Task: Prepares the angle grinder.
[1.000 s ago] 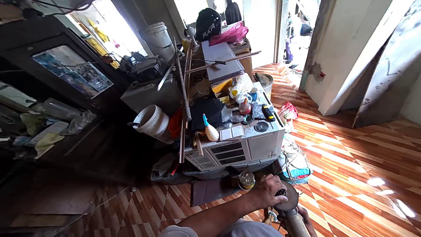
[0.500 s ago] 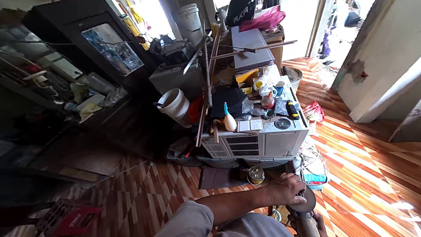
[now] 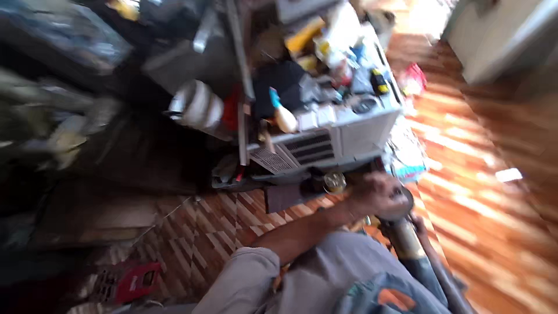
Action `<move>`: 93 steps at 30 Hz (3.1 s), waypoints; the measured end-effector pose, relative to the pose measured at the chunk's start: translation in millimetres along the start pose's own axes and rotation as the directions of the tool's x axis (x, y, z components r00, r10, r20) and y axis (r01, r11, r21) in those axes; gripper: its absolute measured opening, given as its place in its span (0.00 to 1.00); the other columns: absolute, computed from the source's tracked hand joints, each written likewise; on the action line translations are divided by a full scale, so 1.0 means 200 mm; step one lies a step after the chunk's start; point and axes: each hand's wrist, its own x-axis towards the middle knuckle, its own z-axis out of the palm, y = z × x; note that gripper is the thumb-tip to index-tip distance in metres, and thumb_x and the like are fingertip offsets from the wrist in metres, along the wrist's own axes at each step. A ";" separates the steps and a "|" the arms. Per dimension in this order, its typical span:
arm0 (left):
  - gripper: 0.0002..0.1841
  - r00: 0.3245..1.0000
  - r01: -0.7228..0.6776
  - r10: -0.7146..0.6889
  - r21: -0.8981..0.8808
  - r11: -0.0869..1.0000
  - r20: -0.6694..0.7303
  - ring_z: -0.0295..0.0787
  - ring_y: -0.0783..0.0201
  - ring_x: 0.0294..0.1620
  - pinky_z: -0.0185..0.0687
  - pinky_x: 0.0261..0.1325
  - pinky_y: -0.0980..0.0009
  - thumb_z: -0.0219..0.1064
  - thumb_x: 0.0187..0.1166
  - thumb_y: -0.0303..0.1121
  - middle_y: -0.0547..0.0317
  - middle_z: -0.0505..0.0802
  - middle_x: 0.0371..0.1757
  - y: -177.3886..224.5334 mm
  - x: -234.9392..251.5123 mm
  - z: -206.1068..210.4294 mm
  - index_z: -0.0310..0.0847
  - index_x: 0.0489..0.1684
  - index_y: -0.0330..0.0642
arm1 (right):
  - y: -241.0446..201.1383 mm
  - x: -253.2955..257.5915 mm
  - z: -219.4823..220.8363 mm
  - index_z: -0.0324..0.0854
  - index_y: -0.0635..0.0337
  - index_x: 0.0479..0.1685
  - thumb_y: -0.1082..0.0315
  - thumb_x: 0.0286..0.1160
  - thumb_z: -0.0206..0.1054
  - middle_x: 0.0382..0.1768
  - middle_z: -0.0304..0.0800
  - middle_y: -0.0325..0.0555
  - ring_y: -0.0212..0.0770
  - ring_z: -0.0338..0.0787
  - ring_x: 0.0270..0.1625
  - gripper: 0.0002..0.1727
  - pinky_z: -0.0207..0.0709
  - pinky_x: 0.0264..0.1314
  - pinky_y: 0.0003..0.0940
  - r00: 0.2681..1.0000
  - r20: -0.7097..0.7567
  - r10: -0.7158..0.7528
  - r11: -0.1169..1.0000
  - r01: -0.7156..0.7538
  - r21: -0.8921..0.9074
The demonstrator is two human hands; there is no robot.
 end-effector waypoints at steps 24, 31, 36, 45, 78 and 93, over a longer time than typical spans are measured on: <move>0.16 0.990 -0.009 0.006 0.021 1.000 0.138 0.88 0.56 0.49 0.84 0.59 0.61 0.80 0.71 0.39 0.50 0.90 0.44 -0.04 -0.09 0.08 0.91 0.49 0.38 | 0.03 -0.05 -0.01 0.83 0.51 0.60 0.34 0.76 0.59 0.45 0.93 0.50 0.40 0.94 0.44 0.32 0.90 0.46 0.35 0.997 0.004 0.080 0.973 -0.079 0.218; 0.14 0.976 -0.039 0.041 -0.014 0.999 0.213 0.85 0.54 0.58 0.80 0.65 0.56 0.79 0.71 0.36 0.52 0.89 0.50 -0.06 -0.07 0.08 0.92 0.52 0.44 | 0.02 -0.05 -0.01 0.83 0.52 0.59 0.30 0.73 0.60 0.43 0.93 0.50 0.40 0.93 0.41 0.35 0.88 0.43 0.32 0.996 0.048 0.071 0.986 -0.077 0.149; 0.25 0.962 -0.011 0.019 -0.033 0.999 0.271 0.80 0.50 0.67 0.75 0.71 0.50 0.78 0.68 0.35 0.51 0.87 0.61 -0.02 -0.07 0.05 0.87 0.69 0.50 | 0.04 -0.04 -0.03 0.82 0.53 0.61 0.31 0.70 0.65 0.45 0.93 0.52 0.42 0.94 0.43 0.35 0.89 0.44 0.34 0.995 0.063 0.074 0.976 -0.085 0.198; 0.13 0.991 -0.046 0.030 0.124 0.991 0.128 0.86 0.51 0.53 0.82 0.56 0.53 0.80 0.69 0.42 0.52 0.89 0.45 -0.05 -0.08 0.08 0.91 0.43 0.45 | 0.02 -0.01 -0.05 0.83 0.57 0.58 0.31 0.65 0.69 0.43 0.93 0.54 0.43 0.93 0.40 0.38 0.88 0.39 0.35 0.998 0.029 0.059 0.984 -0.063 0.165; 0.30 0.922 0.181 -0.209 0.113 0.977 0.327 0.88 0.49 0.54 0.81 0.64 0.53 0.70 0.76 0.59 0.45 0.90 0.46 -0.06 -0.01 0.02 0.84 0.44 0.34 | 0.06 0.01 -0.08 0.85 0.54 0.57 0.33 0.63 0.73 0.42 0.93 0.53 0.43 0.94 0.40 0.35 0.89 0.41 0.37 0.998 0.034 0.060 0.985 -0.065 0.159; 0.13 0.914 -0.029 -0.005 0.078 0.997 0.405 0.82 0.46 0.64 0.75 0.69 0.46 0.72 0.75 0.36 0.47 0.88 0.57 -0.10 -0.01 -0.03 0.90 0.56 0.48 | 0.06 0.04 -0.06 0.86 0.53 0.58 0.31 0.66 0.70 0.44 0.93 0.53 0.43 0.94 0.42 0.35 0.89 0.44 0.37 0.990 0.118 0.074 0.980 -0.094 0.175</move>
